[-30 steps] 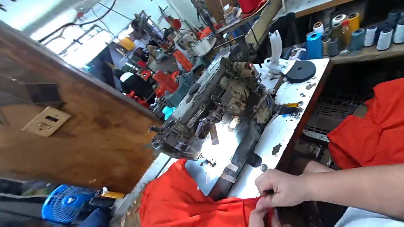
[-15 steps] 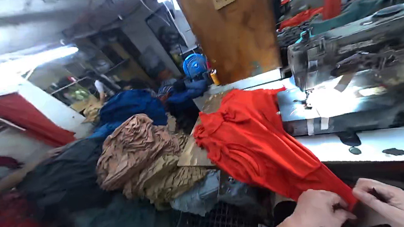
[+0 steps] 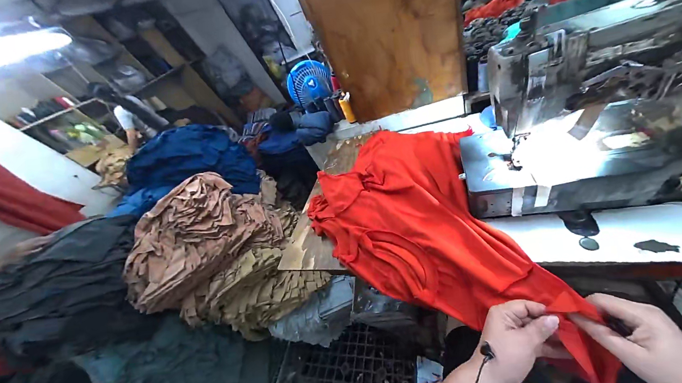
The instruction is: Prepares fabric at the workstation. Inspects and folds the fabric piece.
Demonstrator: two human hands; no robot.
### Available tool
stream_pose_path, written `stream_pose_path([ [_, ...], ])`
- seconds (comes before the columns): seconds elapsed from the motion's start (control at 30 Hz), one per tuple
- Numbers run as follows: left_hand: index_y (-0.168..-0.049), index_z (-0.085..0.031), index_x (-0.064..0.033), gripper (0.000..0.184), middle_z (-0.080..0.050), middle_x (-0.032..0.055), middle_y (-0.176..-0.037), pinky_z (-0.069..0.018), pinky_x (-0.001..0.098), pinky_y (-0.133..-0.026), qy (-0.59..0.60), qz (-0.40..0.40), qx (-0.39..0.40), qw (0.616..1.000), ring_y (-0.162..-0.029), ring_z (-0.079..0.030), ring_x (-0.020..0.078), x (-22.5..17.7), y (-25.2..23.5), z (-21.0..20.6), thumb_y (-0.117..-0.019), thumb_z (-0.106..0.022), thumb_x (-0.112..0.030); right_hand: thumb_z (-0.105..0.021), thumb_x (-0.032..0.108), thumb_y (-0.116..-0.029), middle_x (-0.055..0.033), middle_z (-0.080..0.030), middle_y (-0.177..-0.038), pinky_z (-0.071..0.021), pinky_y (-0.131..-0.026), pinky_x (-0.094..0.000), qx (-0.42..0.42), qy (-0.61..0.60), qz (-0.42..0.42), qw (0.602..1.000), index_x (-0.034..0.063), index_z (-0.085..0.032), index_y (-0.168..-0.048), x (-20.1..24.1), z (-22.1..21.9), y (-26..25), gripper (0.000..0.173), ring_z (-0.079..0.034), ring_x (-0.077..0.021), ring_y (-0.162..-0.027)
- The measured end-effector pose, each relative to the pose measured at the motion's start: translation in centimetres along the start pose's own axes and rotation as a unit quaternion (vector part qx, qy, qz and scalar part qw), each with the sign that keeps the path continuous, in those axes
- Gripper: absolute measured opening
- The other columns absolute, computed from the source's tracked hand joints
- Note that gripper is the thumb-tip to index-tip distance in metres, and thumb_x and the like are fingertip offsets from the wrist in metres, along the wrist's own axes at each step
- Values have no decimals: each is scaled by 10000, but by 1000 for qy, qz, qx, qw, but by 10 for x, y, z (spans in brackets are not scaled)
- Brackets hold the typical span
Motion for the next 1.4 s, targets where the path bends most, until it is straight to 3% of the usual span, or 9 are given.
stream_pose_path([
  [0.1, -1069, -628, -83, 140, -749, 44, -985, -609, 378, -860, 227, -28, 18, 973, -900, -741, 170, -5, -4, 11, -1039, -496, -45, -716, -24, -763, -216, -707, -873, -561, -686, -564, 36, 69, -83, 993, -65, -699, -971, -12, 8, -5, 213, -690, -336, -751],
  [0.13, -1059, -638, -91, 145, -743, 23, -969, -605, 341, -841, 214, -54, 38, 975, -881, -731, 136, -5, -5, 16, -1035, -501, -52, -709, -25, -757, -200, -706, -873, -554, -678, -545, 26, 52, -107, 993, -65, -696, -962, -20, 7, -6, 209, -683, -312, -747],
  [0.23, -1036, -671, 74, 151, -695, 71, -909, -547, 230, -780, -84, -214, 64, 971, -814, -650, 55, -5, -10, 29, -1006, -555, -18, -669, -9, -792, 51, -696, -790, -533, -558, -216, -41, -150, -151, 976, 84, -672, -893, -28, 2, -14, 138, -605, -7, -612],
  [0.3, -1021, -703, 102, 173, -722, 120, -905, -566, 246, -799, -208, -249, 43, 945, -815, -675, 74, -6, -12, 38, -1001, -603, -38, -640, 44, -885, 100, -641, -632, -429, -433, -182, -27, -368, -205, 906, 234, -711, -852, -22, -4, -25, 206, -497, 13, -462],
  [0.47, -1103, -654, -1, 129, -720, -10, -873, -569, 242, -736, 31, -141, -34, 989, -763, -669, 34, -4, -8, 53, -981, -611, 1, -596, 336, -1020, 94, -650, -672, -415, -429, -143, 140, -534, -242, 798, 312, -741, -929, -13, -7, -25, 173, -496, 37, -473],
  [0.63, -1072, -671, -35, 117, -712, -40, -960, -559, 228, -778, 35, -149, -3, 988, -857, -661, 21, 12, 1, 70, -982, -604, -1, -616, 511, -992, 97, -612, -648, -399, -394, -152, 161, -509, -218, 817, 296, -718, -883, -16, -16, -29, 261, -476, 32, -451],
  [0.9, -1097, -683, -133, 158, -731, -35, -966, -601, 285, -736, 24, -71, 45, 996, -823, -692, 67, -13, -9, 84, -996, -602, -41, -605, 396, -1023, 78, -570, -621, -395, -429, -147, 161, -423, -215, 865, 202, -670, -847, 10, -8, -26, 269, -462, 18, -462],
  [1.03, -1062, -688, -36, 120, -717, -40, -992, -569, 251, -810, -35, -106, 19, 994, -902, -670, 34, -10, 0, 73, -967, -622, -7, -639, 400, -958, 104, -572, -597, -387, -392, -168, 115, -362, -269, 885, 264, -656, -817, 4, -6, -19, 197, -448, 15, -427],
  [1.4, -1066, -744, -113, 130, -764, 8, -991, -589, 267, -803, 165, -130, 43, 977, -880, -718, 73, 3, 5, 69, -962, -684, -63, -715, 412, -941, 118, -551, -587, -365, -393, -131, 105, -447, -197, 866, 276, -702, -812, -22, -18, -13, 188, -426, 50, -429],
])
Point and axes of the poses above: each hand's wrist, its own y-axis away from the middle knuckle, its own z-axis out of the back of the hand, x = y × z, the point moved 2 cm from there along -y, towards the middle knuckle
